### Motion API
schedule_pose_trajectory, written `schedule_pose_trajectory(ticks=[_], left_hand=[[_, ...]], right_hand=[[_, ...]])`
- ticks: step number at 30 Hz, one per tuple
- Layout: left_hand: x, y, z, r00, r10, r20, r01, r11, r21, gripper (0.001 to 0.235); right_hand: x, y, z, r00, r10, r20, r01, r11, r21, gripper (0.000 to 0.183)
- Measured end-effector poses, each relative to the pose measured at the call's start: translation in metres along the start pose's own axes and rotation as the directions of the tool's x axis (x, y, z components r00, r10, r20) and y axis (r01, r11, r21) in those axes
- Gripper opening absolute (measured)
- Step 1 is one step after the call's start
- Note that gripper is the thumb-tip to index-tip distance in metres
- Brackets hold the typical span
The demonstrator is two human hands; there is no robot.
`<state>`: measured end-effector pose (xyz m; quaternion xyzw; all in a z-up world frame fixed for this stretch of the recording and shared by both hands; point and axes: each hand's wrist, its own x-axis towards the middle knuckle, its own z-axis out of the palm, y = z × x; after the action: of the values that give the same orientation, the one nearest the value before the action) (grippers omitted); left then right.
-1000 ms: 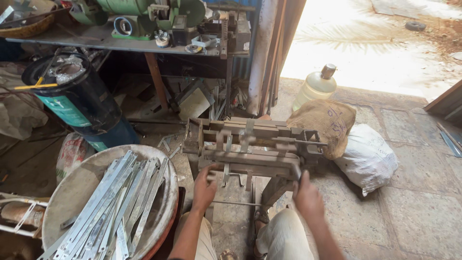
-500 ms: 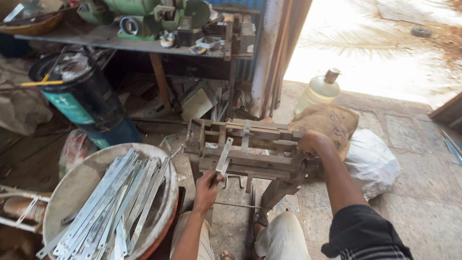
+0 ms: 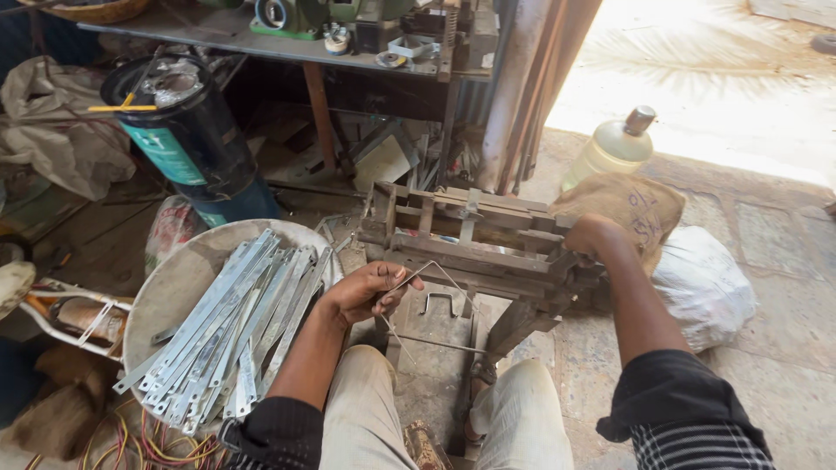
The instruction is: The person places metal strips into a manual bending jig, pulls the lever to shape them, and removes the bent strips, repeating the process for multiple pieces.
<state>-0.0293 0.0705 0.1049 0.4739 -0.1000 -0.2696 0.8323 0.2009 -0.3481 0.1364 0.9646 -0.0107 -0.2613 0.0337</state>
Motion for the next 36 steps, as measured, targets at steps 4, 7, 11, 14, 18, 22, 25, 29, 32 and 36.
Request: schedule_pose_trajectory(ticks=[4,7,11,14,18,22,25,29,32,36], left_hand=[[0.018,-0.001,0.009,0.997,0.005,0.081,-0.006,1.000,0.004,0.030],[0.033,-0.007,0.028,0.997,-0.043,0.063,0.040,0.998,0.039,0.024],[0.044,-0.018,0.054,0.996,-0.077,0.037,0.071,0.987,0.147,0.026],[0.058,-0.037,0.071,0.990,-0.132,0.046,0.107,0.927,0.359,0.030],[0.102,-0.104,0.112,0.939,-0.254,0.232,0.040,0.751,0.660,0.039],[0.157,-0.204,0.171,0.875,-0.246,0.416,-0.167,0.654,0.738,0.035],[0.178,-0.267,0.205,0.925,-0.198,0.324,-0.231,0.384,0.894,0.028],[0.184,-0.331,0.213,0.948,-0.238,0.210,-0.177,0.152,0.972,0.028],[0.190,-0.369,0.215,0.943,-0.193,0.271,-0.276,0.000,0.961,0.018],[0.208,-0.395,0.224,0.942,-0.084,0.326,-0.328,-0.012,0.945,0.016]], right_hand=[[-0.010,-0.006,-0.003,0.999,-0.024,0.029,0.024,1.000,-0.010,0.030],[-0.007,-0.004,-0.004,0.999,-0.005,0.035,0.005,1.000,0.001,0.027],[0.007,-0.008,-0.002,0.994,-0.006,0.109,0.012,0.998,-0.061,0.029],[0.012,-0.005,-0.001,0.994,0.046,0.096,-0.047,0.999,0.013,0.029],[0.010,-0.010,-0.003,0.988,0.034,0.149,-0.026,0.998,-0.061,0.026],[0.011,-0.009,-0.003,0.993,0.043,0.115,-0.036,0.997,-0.063,0.025],[0.021,-0.005,0.006,0.992,0.020,0.122,-0.011,0.997,-0.079,0.025],[0.047,-0.001,0.017,0.990,-0.032,0.139,0.052,0.989,-0.138,0.024],[0.063,0.001,0.023,0.975,-0.104,0.195,0.153,0.955,-0.253,0.027],[0.065,0.000,0.027,0.970,-0.115,0.214,0.197,0.888,-0.415,0.026]])
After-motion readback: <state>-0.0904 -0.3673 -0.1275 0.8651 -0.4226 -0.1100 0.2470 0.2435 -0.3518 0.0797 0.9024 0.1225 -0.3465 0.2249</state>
